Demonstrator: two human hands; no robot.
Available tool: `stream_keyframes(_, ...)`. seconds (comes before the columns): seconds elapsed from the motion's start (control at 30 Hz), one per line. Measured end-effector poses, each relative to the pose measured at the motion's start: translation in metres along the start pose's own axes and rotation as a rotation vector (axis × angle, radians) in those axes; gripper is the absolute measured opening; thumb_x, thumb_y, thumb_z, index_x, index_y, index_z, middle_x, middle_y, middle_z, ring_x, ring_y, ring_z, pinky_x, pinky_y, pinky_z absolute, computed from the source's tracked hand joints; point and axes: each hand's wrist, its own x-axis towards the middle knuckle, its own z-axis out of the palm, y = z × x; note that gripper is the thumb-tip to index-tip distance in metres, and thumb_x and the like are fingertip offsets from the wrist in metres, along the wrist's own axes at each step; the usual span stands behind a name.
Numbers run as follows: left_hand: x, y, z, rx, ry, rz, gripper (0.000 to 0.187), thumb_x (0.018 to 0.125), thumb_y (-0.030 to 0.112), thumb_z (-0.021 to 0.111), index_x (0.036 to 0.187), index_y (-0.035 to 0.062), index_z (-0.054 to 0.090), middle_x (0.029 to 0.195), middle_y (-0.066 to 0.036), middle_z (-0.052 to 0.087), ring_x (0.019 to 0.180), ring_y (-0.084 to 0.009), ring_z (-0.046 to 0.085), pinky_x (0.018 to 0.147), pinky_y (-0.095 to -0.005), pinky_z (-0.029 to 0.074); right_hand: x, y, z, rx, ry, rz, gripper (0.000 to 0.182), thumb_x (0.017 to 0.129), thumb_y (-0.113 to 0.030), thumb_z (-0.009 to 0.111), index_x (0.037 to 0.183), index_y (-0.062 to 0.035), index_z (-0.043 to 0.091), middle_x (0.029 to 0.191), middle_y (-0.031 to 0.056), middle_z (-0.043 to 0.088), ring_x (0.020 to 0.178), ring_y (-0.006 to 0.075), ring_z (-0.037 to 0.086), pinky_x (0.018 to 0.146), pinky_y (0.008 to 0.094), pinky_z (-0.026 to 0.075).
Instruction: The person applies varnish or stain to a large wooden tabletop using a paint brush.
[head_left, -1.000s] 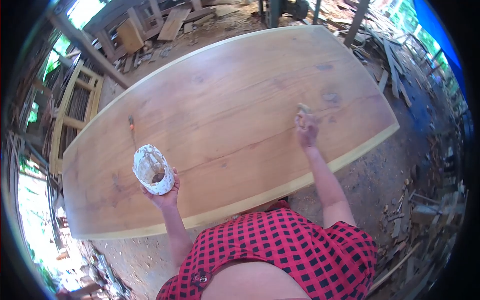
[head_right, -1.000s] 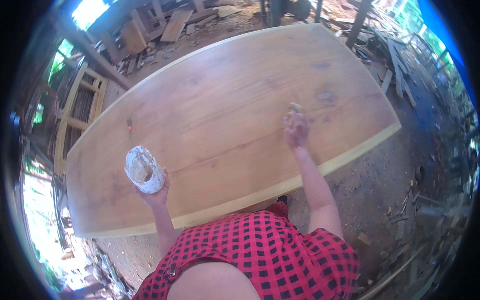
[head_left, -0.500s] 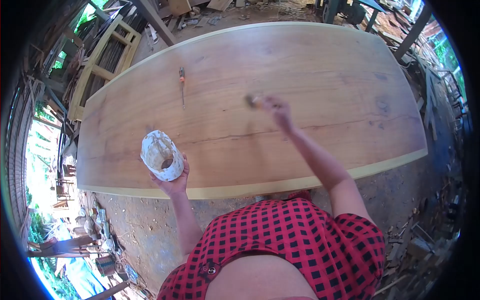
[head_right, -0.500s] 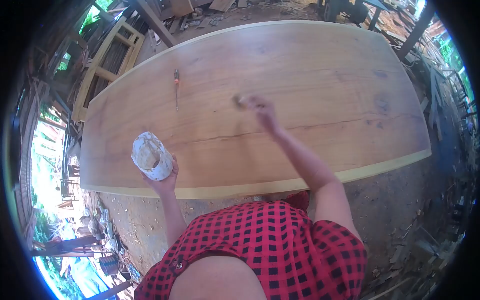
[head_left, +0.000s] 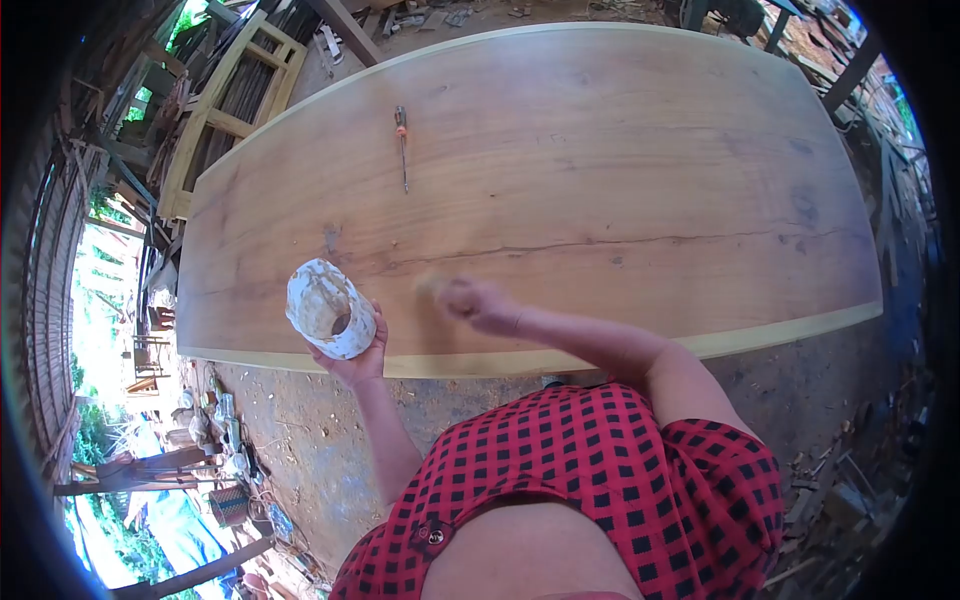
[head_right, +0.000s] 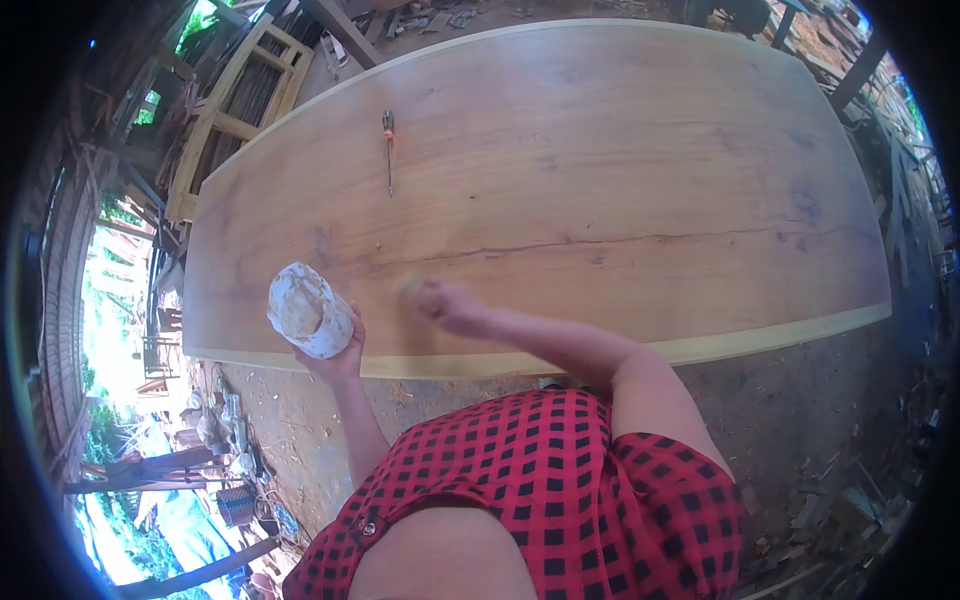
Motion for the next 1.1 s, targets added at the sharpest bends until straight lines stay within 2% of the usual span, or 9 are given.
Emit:
stream_keyframes(0.1,-0.001,0.005,0.01,-0.007,0.03,0.037,0.084,0.063,0.056,0.068,0.132,0.0163,0.041,0.129,-0.013,0.045,0.111,-0.0449,0.045,0.081,-0.0537,0.047,0.003,-0.031,0.009,0.718,-0.192,0.35,0.021,0.09,-0.022,0.057,0.096,-0.0034,0.063,0.091,0.0028,0.062,0.087,0.0146,0.056,0.079,0.0302,0.045)
stream_keyframes(0.27,0.012,0.013,0.003,0.012,0.016,0.06,0.083,0.064,0.057,0.066,0.131,0.0155,0.041,0.128,-0.014,0.046,0.11,-0.0449,0.045,0.08,-0.0538,0.047,0.029,0.033,-0.083,0.449,0.526,0.328,0.015,0.088,-0.013,0.059,0.099,-0.0038,0.063,0.093,0.005,0.061,0.088,0.0124,0.056,0.078,0.0277,0.046)
stream_keyframes(0.33,0.014,0.014,-0.007,-0.007,-0.01,0.029,0.083,0.065,0.057,0.065,0.131,0.0141,0.041,0.127,-0.015,0.046,0.11,-0.0447,0.046,0.08,-0.053,0.047,0.022,0.059,-0.136,-0.081,0.682,0.349,0.015,0.089,-0.016,0.058,0.097,-0.0044,0.063,0.096,0.0118,0.061,0.085,0.0218,0.06,0.075,0.0295,0.047)
stream_keyframes(0.57,0.021,0.013,-0.007,-0.001,0.045,0.0,0.085,0.066,0.061,0.061,0.133,0.0134,0.039,0.127,-0.017,0.045,0.11,-0.0442,0.046,0.081,-0.0521,0.047,-0.024,0.034,-0.11,-0.533,0.386,0.263,0.012,0.083,-0.006,0.058,0.095,-0.0079,0.062,0.095,0.0135,0.06,0.082,0.0291,0.061,0.069,0.0352,0.05)
stream_keyframes(0.73,0.042,0.009,0.0,-0.01,-0.036,-0.068,0.086,0.065,0.062,0.061,0.133,0.0137,0.039,0.128,-0.017,0.044,0.112,-0.0445,0.044,0.082,-0.0527,0.046,-0.028,-0.042,-0.02,0.212,-0.055,0.207,0.013,0.086,-0.009,0.059,0.098,-0.0052,0.06,0.094,0.0081,0.058,0.081,0.0199,0.059,0.071,0.0316,0.049)
stream_keyframes(0.8,0.042,0.008,0.006,0.006,-0.024,-0.05,0.087,0.064,0.061,0.062,0.133,0.0138,0.039,0.129,-0.017,0.044,0.113,-0.0447,0.044,0.083,-0.0531,0.046,-0.023,-0.061,-0.02,0.614,-0.205,0.452,0.016,0.086,-0.015,0.063,0.098,-0.0048,0.062,0.093,0.0057,0.059,0.086,0.0164,0.058,0.075,0.0313,0.049)
stream_keyframes(0.97,0.041,0.001,0.0,0.013,-0.012,-0.072,0.087,0.063,0.059,0.063,0.133,0.0144,0.039,0.129,-0.016,0.044,0.112,-0.045,0.044,0.083,-0.0533,0.046,-0.027,-0.009,-0.103,0.287,0.577,0.335,0.016,0.088,-0.016,0.061,0.1,-0.0046,0.062,0.09,0.0052,0.061,0.085,0.0143,0.057,0.071,0.0299,0.049)
stream_keyframes(1.03,0.04,0.001,-0.003,0.024,0.005,-0.081,0.087,0.062,0.059,0.064,0.133,0.0146,0.039,0.129,-0.016,0.044,0.112,-0.0451,0.044,0.083,-0.0534,0.046,-0.039,0.013,-0.143,-0.313,0.621,0.443,0.015,0.086,-0.011,0.06,0.1,-0.0054,0.063,0.091,0.0094,0.061,0.087,0.0196,0.059,0.072,0.028,0.047)
stream_keyframes(1.1,0.037,0.0,-0.007,0.025,-0.002,-0.085,0.088,0.061,0.058,0.065,0.133,0.015,0.039,0.129,-0.016,0.044,0.112,-0.0453,0.044,0.083,-0.0533,0.047,-0.051,0.026,-0.149,-0.386,0.577,0.522,0.015,0.086,-0.01,0.06,0.1,-0.006,0.062,0.091,0.0113,0.06,0.087,0.0231,0.059,0.072,0.0302,0.048)
